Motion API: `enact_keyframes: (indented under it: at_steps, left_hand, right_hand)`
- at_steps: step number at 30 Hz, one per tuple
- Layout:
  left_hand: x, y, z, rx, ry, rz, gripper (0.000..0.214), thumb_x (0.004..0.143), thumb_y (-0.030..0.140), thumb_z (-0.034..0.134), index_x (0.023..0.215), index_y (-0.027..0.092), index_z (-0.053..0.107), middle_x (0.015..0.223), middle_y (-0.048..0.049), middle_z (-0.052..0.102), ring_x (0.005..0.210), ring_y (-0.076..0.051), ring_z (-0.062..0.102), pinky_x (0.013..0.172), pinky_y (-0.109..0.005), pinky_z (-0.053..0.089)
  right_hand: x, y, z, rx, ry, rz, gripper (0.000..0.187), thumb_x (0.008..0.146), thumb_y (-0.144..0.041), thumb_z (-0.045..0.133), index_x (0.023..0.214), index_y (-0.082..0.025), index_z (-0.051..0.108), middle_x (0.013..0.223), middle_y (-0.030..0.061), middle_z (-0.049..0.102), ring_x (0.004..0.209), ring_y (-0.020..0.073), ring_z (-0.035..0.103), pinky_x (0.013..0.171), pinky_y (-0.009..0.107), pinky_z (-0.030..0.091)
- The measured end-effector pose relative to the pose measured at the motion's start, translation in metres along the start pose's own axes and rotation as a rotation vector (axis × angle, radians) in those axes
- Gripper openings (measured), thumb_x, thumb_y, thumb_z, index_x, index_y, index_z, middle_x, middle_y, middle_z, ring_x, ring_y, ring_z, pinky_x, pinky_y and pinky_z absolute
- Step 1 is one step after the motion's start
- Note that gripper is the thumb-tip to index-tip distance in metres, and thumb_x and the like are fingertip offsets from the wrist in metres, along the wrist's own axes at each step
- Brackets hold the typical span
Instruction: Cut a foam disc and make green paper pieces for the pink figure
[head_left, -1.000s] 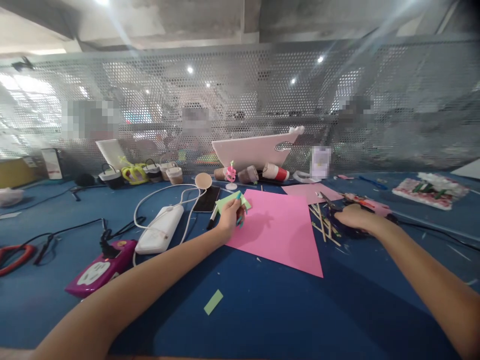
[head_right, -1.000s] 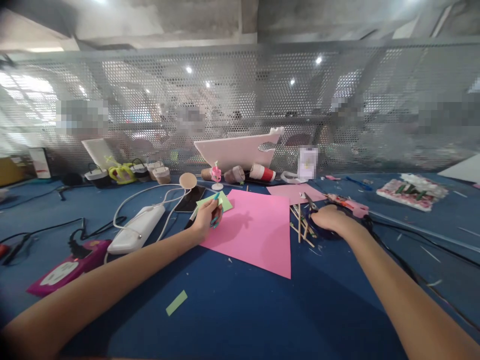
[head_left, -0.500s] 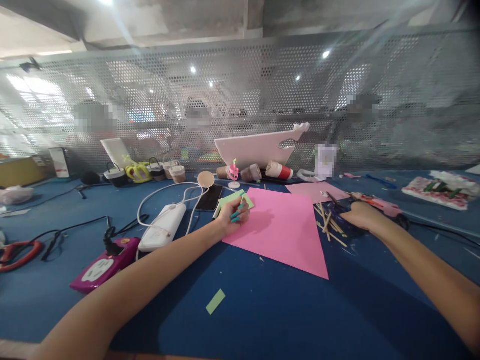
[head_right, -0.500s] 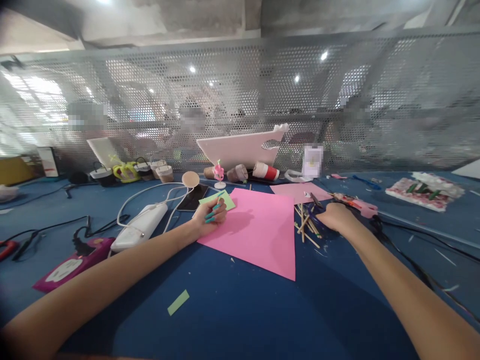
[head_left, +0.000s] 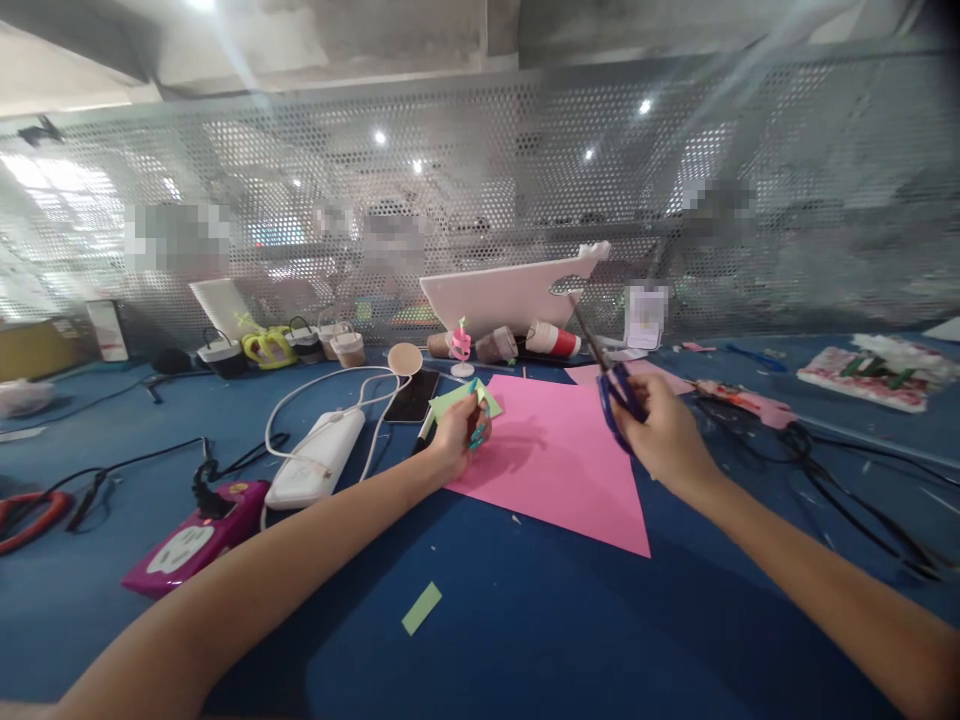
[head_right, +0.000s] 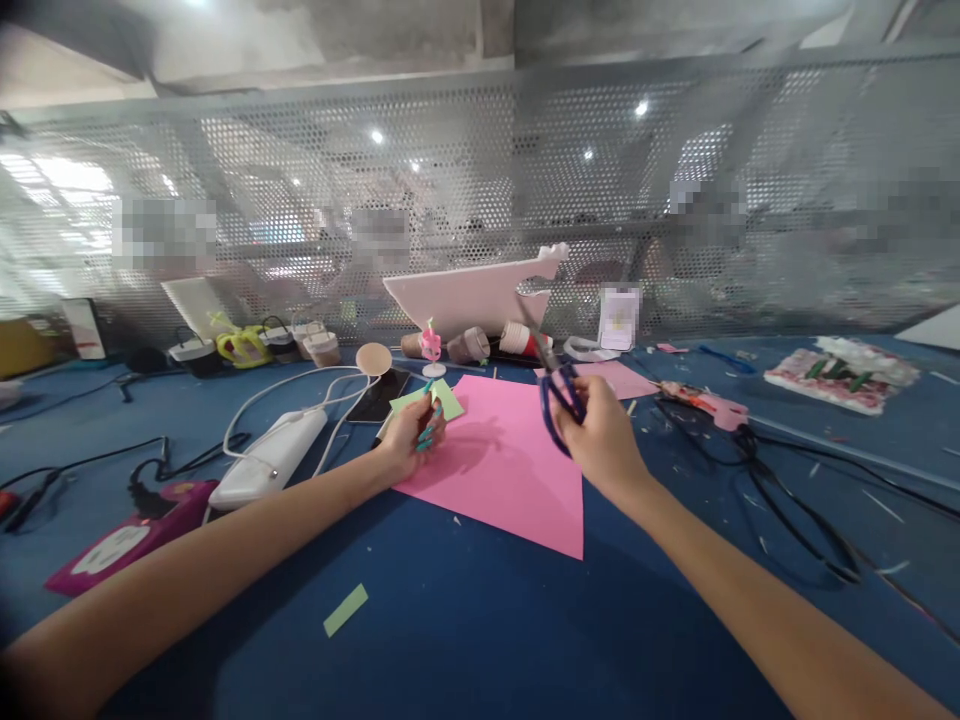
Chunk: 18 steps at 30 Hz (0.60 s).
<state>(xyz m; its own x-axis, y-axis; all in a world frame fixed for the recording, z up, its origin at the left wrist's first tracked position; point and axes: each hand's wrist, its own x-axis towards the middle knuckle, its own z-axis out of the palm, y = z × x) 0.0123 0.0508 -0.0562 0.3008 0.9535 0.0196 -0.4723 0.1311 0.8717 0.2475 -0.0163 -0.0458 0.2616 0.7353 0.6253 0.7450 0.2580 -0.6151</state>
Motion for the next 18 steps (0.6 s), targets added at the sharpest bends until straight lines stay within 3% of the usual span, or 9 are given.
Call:
enact_keyframes:
  at_steps: [5,8,11,15,18]
  left_hand:
    - [-0.009,-0.004,0.015,0.158,0.068,0.19,0.035,0.083,0.046,0.056,0.066,0.016,0.049,0.043,0.0058,0.042,0.036,-0.005,0.037,0.037,-0.018,0.025]
    - [-0.019,-0.001,0.026,0.217,0.093,0.272,0.039,0.081,0.052,0.056,0.065,0.016,0.05,0.042,0.0055,0.042,0.035,-0.005,0.035,0.036,-0.019,0.023]
    - [-0.026,0.002,0.034,0.249,0.119,0.353,0.045,0.08,0.057,0.055,0.06,0.017,0.048,0.039,0.0067,0.036,0.033,-0.005,0.03,0.034,-0.021,0.021]
    - [-0.032,0.006,0.039,0.266,0.146,0.441,0.046,0.078,0.06,0.056,0.061,0.018,0.048,0.039,0.0072,0.037,0.032,-0.005,0.03,0.034,-0.022,0.021]
    - [-0.034,0.006,0.043,0.241,0.16,0.472,0.045,0.079,0.061,0.054,0.063,0.019,0.046,0.038,0.0081,0.035,0.032,-0.005,0.028,0.033,-0.022,0.022]
  right_hand:
    - [-0.028,-0.034,0.009,0.072,-0.151,-0.122,0.033,0.077,-0.053,0.059,0.079,-0.02,0.056,0.068,0.0042,0.061,0.06,0.0196,0.057,0.058,0.032,0.044]
    - [-0.036,-0.044,0.01,0.058,-0.204,-0.24,0.031,0.087,-0.05,0.047,0.084,-0.02,0.055,0.078,0.0067,0.061,0.069,0.0209,0.059,0.063,0.033,0.046]
    - [-0.04,-0.048,0.009,0.005,-0.244,-0.261,0.029,0.093,-0.045,0.037,0.093,-0.02,0.052,0.09,0.0084,0.058,0.077,0.0224,0.06,0.068,0.036,0.047]
    - [-0.044,-0.054,0.007,-0.072,-0.269,-0.281,0.034,0.091,-0.05,0.041,0.106,-0.02,0.047,0.104,0.0104,0.054,0.088,0.0249,0.06,0.071,0.038,0.049]
    - [-0.047,-0.057,0.009,-0.094,-0.24,-0.28,0.038,0.088,-0.055,0.043,0.103,-0.02,0.045,0.1,0.01,0.052,0.087,0.0242,0.058,0.07,0.038,0.049]
